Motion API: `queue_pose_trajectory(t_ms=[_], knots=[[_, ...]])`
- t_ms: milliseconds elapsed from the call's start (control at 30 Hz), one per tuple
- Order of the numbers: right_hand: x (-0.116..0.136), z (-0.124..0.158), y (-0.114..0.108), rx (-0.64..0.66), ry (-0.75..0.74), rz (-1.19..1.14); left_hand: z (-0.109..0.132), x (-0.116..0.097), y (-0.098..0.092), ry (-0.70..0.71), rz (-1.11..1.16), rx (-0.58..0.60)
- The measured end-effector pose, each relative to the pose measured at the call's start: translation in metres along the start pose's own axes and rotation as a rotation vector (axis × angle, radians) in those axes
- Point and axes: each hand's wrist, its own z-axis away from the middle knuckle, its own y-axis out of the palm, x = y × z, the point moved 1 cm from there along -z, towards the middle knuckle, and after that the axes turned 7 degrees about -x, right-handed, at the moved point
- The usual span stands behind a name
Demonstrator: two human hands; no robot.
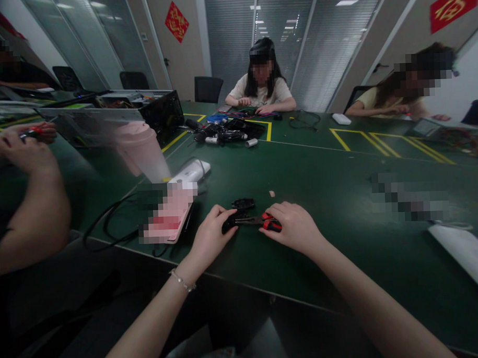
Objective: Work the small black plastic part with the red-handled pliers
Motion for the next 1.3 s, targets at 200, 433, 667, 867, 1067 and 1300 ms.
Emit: queue_pose_trajectory(t_ms=[200,433,667,867,1067,1300], knots=[[0.0010,0.0003,0.0002,-0.001,0.000,0.008,-0.0004,0.0004,0.0012,-0.013,-0.010,0.004],[0.0000,0.0011,0.0016,-0.017,-0.017,0.027,0.0006,0.0020,0.0019,-0.010,-0.014,0.005],[0.0020,0.0009,-0.0007,0.012,-0.008,0.059,0.0006,0.0020,0.0023,0.006,-0.021,-0.001],[0.0027,0.0009,-0.0002,0.043,-0.011,0.086,0.0001,0.0006,0.0010,0.009,-0.022,0.005],[0.0038,0.0002,0.0007,0.054,-0.016,0.109,0.0006,0.0012,0.0009,0.007,-0.013,0.004],[0.0041,0.0020,0.0028,0.025,-0.046,0.152,0.0002,0.0006,0.0010,0.017,-0.012,-0.005]])
